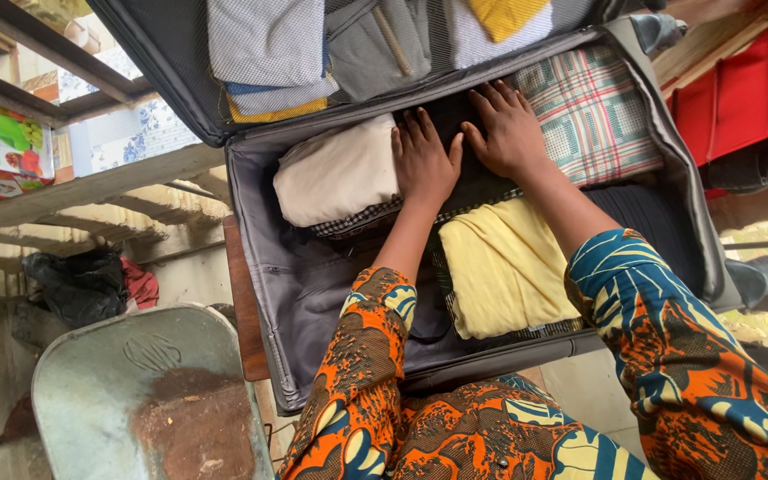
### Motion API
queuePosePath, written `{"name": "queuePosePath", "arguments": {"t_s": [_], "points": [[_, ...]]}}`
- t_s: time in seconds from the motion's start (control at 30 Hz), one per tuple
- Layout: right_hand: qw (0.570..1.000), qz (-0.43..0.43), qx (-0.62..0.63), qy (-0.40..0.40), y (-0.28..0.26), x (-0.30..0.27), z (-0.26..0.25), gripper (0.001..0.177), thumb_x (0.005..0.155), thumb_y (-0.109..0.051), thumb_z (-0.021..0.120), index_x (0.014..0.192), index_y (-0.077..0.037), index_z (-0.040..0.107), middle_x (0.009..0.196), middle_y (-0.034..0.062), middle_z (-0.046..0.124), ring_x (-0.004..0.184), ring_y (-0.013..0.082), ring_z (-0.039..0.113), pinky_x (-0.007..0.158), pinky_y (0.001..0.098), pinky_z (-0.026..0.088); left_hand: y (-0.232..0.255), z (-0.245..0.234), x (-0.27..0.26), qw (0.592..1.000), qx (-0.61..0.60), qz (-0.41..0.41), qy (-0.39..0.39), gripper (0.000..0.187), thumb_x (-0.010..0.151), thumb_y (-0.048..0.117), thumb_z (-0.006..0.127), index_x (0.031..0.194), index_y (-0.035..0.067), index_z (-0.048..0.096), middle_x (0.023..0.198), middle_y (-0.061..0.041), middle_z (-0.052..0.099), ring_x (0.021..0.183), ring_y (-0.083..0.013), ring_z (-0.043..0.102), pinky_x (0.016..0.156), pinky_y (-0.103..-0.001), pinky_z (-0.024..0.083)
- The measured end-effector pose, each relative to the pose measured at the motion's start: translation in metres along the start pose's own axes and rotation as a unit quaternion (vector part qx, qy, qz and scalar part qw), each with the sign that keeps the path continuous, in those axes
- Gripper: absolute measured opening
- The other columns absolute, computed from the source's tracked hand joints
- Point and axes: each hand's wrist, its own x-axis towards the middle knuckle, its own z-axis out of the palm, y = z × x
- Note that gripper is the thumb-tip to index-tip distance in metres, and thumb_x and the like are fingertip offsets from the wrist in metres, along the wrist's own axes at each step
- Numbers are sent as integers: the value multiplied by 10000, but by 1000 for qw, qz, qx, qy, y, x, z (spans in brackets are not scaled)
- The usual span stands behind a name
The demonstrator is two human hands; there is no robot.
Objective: The person folds several items of clothing and places them into a suitcase.
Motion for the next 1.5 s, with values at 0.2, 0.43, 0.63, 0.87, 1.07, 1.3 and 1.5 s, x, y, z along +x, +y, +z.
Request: {"name": "queuePosePath", "arguments": {"t_s": [0.2,0.43,0.63,0.87,1.07,1.3,1.5], "points": [[997,-21,-70,2,-12,-59,-26,948,927,-529,625,1627,-24,232,1688,236,165,1566,389,135,1253,540,137,-4,-20,-42,998,9,23,65,925,1023,653,368,1622,-14,141,1712,-192,119,1593,-325,89,1271,-549,70],[996,35,34,76,-5,-117,-72,926,944,-482,677,1604,12,256,1657,284,228,1561,423,161,1259,528,168,13,-41,-72,998,-20,56,19,947,994,618,505,1632,10,159,1716,-180,27,1586,-352,-23,1248,-603,37],[898,181,332,225,-4,-195,-97,539,1106,-288,499,1543,9,394,1533,214,499,1396,303,533,1164,383,428,133,-51,-97,924,-339,144,103,671,985,385,614,1504,-12,459,1681,-273,309,1616,-451,169,1273,-616,180],[712,245,557,349,-4,-348,-105,472,1143,-292,310,1484,-17,485,1484,165,552,1350,256,554,1167,364,428,269,-41,-233,745,-603,220,-182,573,1088,298,469,1552,-31,405,1619,-270,402,1565,-465,329,1298,-506,270],[622,336,541,455,-7,-491,-124,489,1097,-295,355,1488,-39,501,1405,142,592,1248,255,592,1072,381,475,335,-42,-344,795,-453,351,-201,616,1047,269,536,1552,-34,353,1646,-326,254,1539,-488,186,1210,-496,228],[583,384,450,557,-44,-659,-147,476,1081,-326,409,1423,-27,550,1376,72,647,1262,150,596,1063,285,457,399,-60,-498,652,-508,370,-424,636,1049,311,529,1586,33,332,1631,-230,352,1480,-336,388,1138,-398,384],[504,476,390,606,-91,-808,-123,459,1059,-348,515,1366,-19,609,1265,116,686,1137,163,645,981,292,500,414,-64,-646,579,-454,355,-576,668,1027,316,529,1602,57,309,1367,-123,599,1095,-195,624,904,-314,524]]}}
